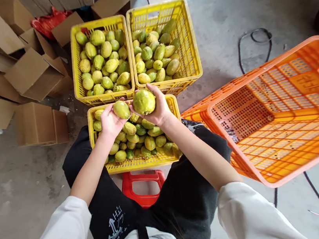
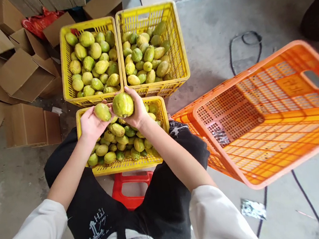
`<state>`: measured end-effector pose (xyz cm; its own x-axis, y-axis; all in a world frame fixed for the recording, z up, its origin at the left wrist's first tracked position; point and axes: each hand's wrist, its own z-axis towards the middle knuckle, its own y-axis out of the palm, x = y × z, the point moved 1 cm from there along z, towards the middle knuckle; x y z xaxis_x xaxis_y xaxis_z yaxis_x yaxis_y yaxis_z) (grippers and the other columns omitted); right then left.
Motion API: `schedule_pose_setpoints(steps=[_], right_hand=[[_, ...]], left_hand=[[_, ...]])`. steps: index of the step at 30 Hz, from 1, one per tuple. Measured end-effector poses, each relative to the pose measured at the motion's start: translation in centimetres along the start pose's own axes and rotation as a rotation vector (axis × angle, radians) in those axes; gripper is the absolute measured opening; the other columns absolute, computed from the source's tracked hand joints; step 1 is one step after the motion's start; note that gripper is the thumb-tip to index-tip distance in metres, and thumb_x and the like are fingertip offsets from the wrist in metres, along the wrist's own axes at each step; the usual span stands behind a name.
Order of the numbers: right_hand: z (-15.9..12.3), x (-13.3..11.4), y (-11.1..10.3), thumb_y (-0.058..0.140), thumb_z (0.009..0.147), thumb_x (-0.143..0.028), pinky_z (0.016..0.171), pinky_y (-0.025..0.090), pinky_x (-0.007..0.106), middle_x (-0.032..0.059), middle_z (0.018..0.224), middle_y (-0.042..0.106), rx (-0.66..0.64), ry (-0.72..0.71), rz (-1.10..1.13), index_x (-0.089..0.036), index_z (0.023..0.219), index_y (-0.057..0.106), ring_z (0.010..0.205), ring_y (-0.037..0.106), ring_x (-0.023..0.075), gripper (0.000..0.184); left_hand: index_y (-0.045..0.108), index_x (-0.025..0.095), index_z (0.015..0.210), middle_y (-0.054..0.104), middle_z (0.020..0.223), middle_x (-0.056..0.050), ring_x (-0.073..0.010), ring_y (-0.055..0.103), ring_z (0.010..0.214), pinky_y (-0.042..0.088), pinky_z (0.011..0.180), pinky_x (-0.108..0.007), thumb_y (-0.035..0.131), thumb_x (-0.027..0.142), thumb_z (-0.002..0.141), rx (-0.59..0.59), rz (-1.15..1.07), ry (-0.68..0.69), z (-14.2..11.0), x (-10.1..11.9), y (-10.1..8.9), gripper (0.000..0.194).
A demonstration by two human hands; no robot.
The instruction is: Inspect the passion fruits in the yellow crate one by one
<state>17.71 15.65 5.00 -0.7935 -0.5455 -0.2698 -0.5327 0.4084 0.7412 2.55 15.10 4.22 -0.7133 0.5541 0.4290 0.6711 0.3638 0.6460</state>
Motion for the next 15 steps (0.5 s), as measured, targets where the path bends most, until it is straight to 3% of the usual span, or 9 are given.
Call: schedule_pose_setpoints(steps=[3, 6, 10, 15], right_hand=[[0.2, -0.8, -0.1, 0.054, 0.095, -0.045, 0.077, 0.066, 0.047, 0.0016, 0.069, 0.067, -0.007, -0.017, 0.020, -0.027, 0.092, 0.062, 0.084, 0.072, 0.0256, 0.020], [0.6, -1.0, -0.5, 0.058, 0.090, -0.042, 0.078, 0.066, 0.049, 0.0014, 0.070, 0.069, -0.022, -0.038, 0.016, -0.026, 0.094, 0.063, 0.086, 0.073, 0.0274, 0.018], [0.8, -0.4, -1.0, 0.059, 0.088, -0.042, 0.080, 0.066, 0.050, 0.0018, 0.073, 0.071, -0.036, -0.043, 0.008, -0.026, 0.096, 0.063, 0.088, 0.073, 0.0285, 0.019], [0.9, 0.5, -1.8, 0.059, 0.090, -0.045, 0.078, 0.066, 0.048, 0.0022, 0.075, 0.071, -0.064, -0.016, 0.034, -0.026, 0.101, 0.065, 0.087, 0.073, 0.0273, 0.023]], left_hand=[[0.070, 0.018, 0.111, 0.074, 0.090, -0.008, -0.0214, 0.071, 0.093, 0.060, 0.080, -0.033, 0.040, 0.031, 0.105, -0.050, 0.000, 0.015, -0.2, 0.0, 0.1, 0.033], [0.069, 0.019, 0.108, 0.071, 0.087, -0.005, -0.0149, 0.068, 0.082, 0.059, 0.074, -0.025, 0.044, 0.036, 0.107, -0.072, -0.017, 0.013, 0.0, 0.0, 0.1, 0.030], [0.067, 0.017, 0.098, 0.066, 0.080, -0.002, -0.0089, 0.065, 0.071, 0.055, 0.064, -0.016, 0.056, 0.031, 0.102, 0.006, 0.009, -0.018, 0.2, -0.3, -0.2, 0.018], [0.069, 0.019, 0.095, 0.069, 0.078, 0.000, -0.0092, 0.066, 0.061, 0.051, 0.054, -0.017, 0.070, 0.031, 0.092, 0.106, 0.120, -0.035, 0.7, -1.0, -1.0, 0.012]])
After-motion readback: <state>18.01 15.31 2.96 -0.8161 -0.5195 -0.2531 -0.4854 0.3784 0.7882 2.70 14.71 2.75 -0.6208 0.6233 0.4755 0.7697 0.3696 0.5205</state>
